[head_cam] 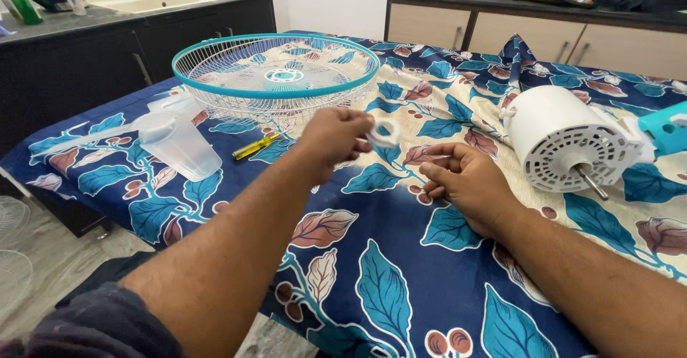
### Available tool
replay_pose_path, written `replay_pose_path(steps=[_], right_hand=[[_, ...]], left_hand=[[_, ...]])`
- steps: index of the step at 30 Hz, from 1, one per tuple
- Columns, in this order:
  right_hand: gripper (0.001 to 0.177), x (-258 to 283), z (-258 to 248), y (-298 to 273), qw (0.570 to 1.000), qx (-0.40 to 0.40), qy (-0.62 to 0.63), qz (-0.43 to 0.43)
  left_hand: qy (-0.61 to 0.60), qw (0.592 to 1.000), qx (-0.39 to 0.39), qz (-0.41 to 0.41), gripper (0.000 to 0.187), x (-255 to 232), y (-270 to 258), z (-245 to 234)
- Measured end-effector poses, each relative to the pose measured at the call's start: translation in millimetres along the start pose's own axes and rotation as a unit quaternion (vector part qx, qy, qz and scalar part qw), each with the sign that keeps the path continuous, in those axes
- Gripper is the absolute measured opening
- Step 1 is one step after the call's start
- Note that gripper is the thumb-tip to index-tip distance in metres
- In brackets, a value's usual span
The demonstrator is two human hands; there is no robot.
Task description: The person disassembles a table fan by removing the front grille, unscrewing the central cap, detaching the fan blades, and removing the rear grille and motor housing. A screwdriver is used to loosen screws on the central cap and motor housing.
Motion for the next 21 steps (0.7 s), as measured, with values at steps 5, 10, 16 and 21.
replay_pose_path(steps=[5,10,16,21], right_hand=[[0.021,-3,-1,1,1.0,0.013,-0.002,0.003],[0.02,-4,-3,2,1.0,0.009,-0.001,-0.008],[0.018,-5,-3,2,1.0,0.017,-0.003,-0.014],[0.018,-6,-3,3,0.999,0.023,-0.016,-0.021]], left_hand=[[-0.2,0.971,-0.122,0.04,0.034,-36,24,-63],[-0.227,0.959,-0.17,0.027,0.044,-41,14,-80],[0.055,0.96,-0.251,0.107,0.036,-19,-29,-79],[0.43,0.858,-0.278,0.044,0.024,-5,-45,-106]])
Point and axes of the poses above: each hand's wrist, its own y-axis towards the middle knuckle, its own z-axis out of the palm, x = y × z, the point moved 6 cm from there along y, towards the middle knuckle, and after that the axes turned 5 degrees about y, right-handed, at the moved point
